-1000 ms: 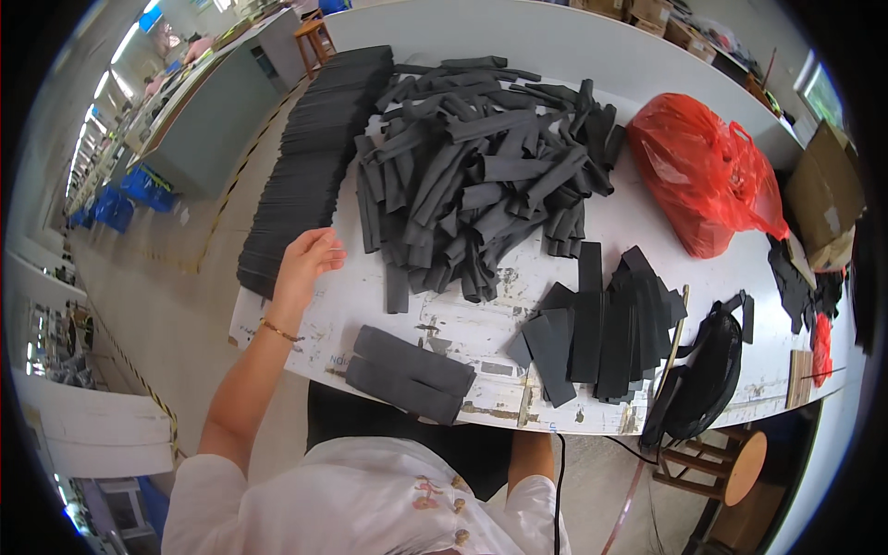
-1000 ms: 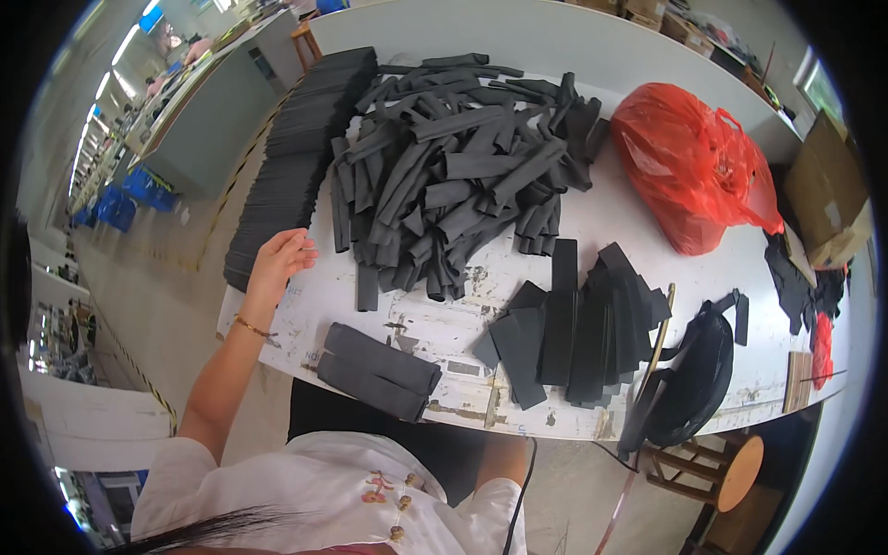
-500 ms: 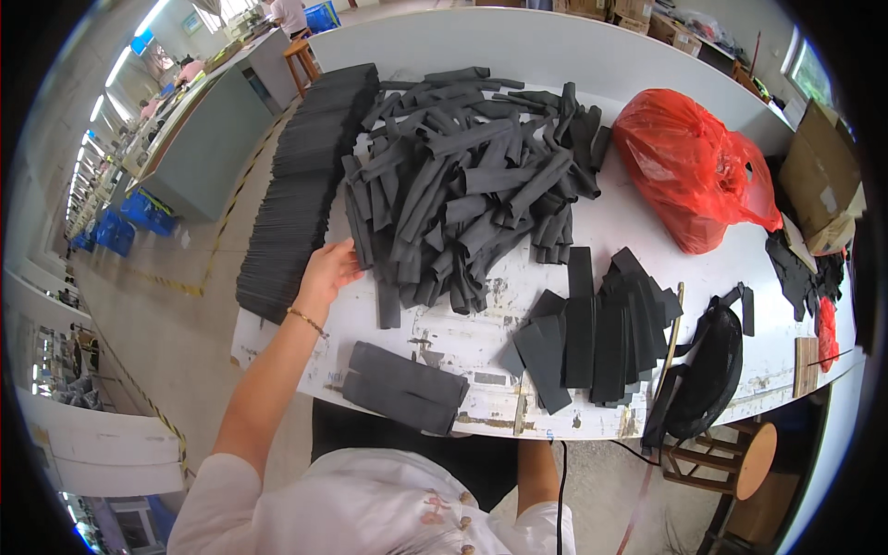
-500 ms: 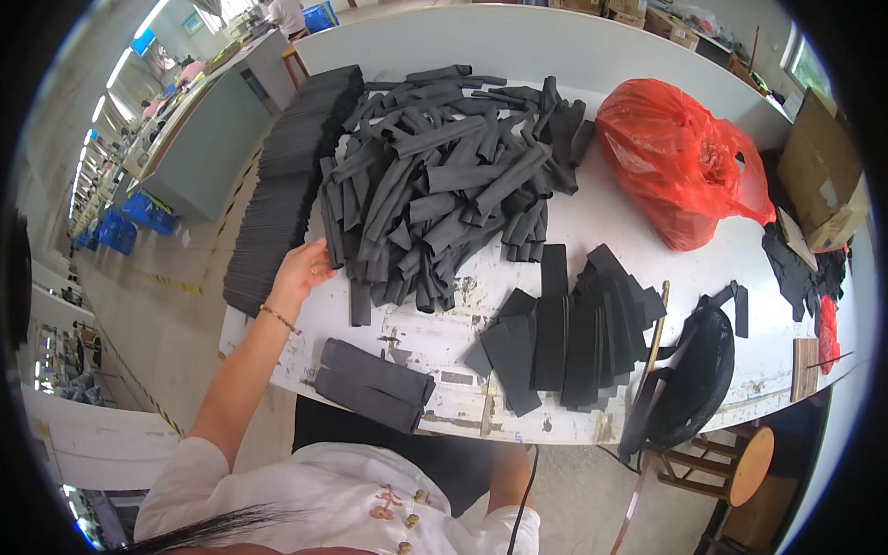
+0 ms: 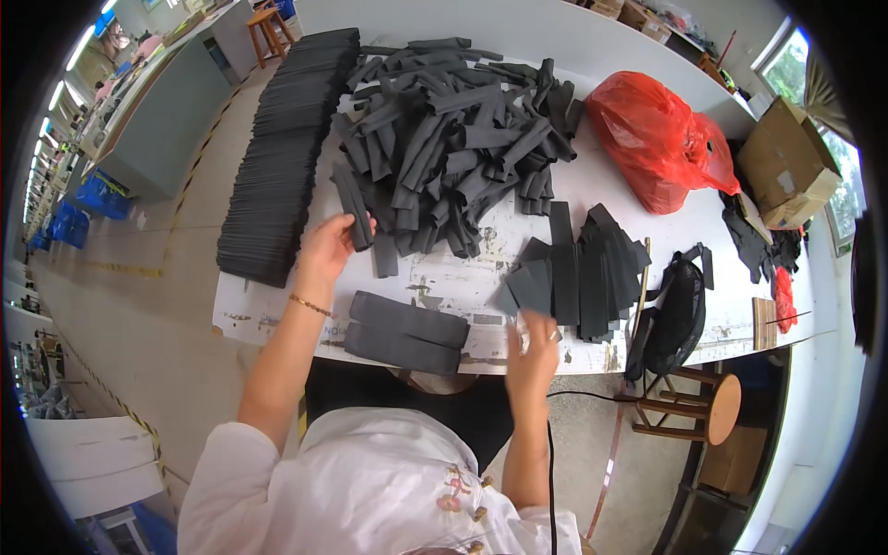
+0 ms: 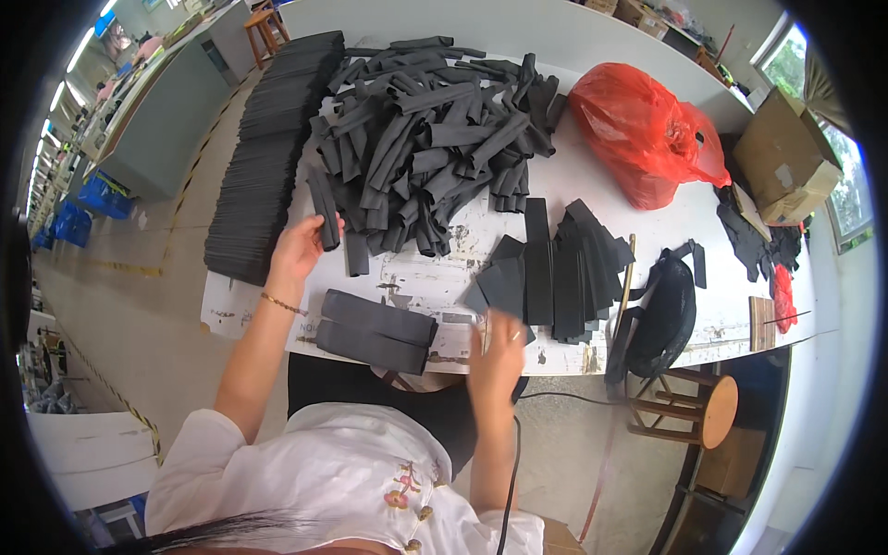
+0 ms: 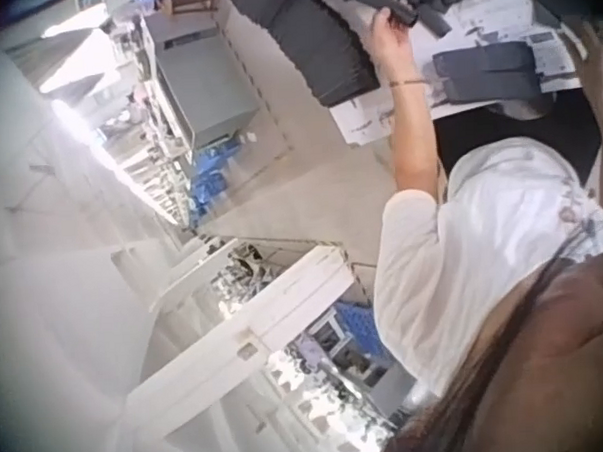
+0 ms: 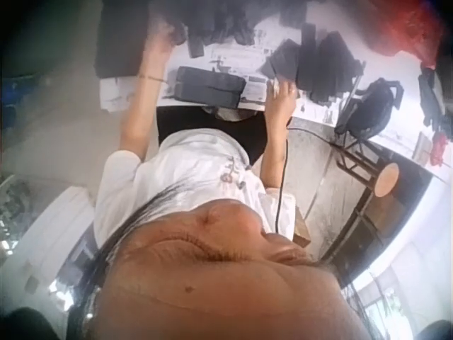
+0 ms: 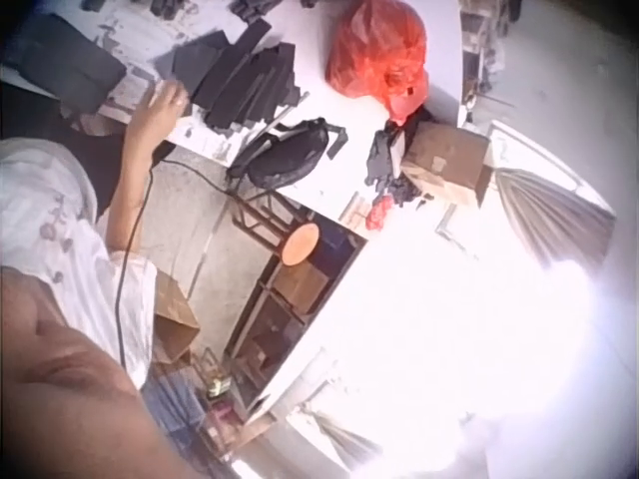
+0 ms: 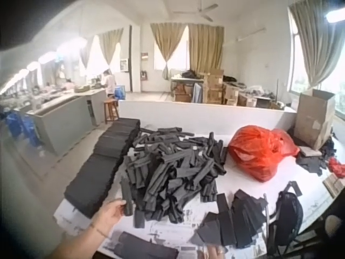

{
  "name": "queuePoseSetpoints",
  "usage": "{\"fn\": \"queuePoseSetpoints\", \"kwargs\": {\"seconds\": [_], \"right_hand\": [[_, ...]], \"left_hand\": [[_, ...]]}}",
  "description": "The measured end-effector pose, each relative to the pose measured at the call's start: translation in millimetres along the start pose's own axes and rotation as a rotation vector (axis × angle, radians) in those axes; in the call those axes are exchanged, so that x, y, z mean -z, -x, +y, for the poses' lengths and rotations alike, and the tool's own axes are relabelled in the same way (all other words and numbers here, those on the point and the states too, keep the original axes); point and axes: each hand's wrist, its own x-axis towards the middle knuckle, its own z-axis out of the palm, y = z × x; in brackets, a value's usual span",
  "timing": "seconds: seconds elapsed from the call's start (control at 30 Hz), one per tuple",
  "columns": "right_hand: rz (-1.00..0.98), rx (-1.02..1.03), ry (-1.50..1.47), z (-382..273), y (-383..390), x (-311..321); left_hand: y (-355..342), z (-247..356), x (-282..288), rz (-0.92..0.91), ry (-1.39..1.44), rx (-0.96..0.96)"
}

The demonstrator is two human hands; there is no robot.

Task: Sorting and inspecting various grey foam components on a workbench in a production area.

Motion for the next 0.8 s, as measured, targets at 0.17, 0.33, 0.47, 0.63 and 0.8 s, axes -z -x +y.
{"fn": "queuePoseSetpoints", "kwargs": {"seconds": [0.17,0.33,0.47,0.63,0.8], "right_hand": [[-0.156,0.137,0.602,40.9,-23.0,-29.9],[-0.334,0.335,0.756,54.0,-31.1,-23.9],[-0.174,0.36,0.627,54.5,-25.2,-20.6],[-0.195,0.372,0.519,38.1,-21.1,-19.4],[-0.194,0.07,0.187,30.7,-22.0,-7.9]], "left_hand": [[16.3,-11.8,25.5,-0.043,0.174,0.205],[46.1,-9.1,21.7,-0.154,0.294,0.322],[63.2,0.5,13.2,-0.219,0.29,0.278],[75.2,7.7,10.5,-0.24,0.164,0.19],[74.9,5.4,8.4,-0.266,0.167,0.188]]}}
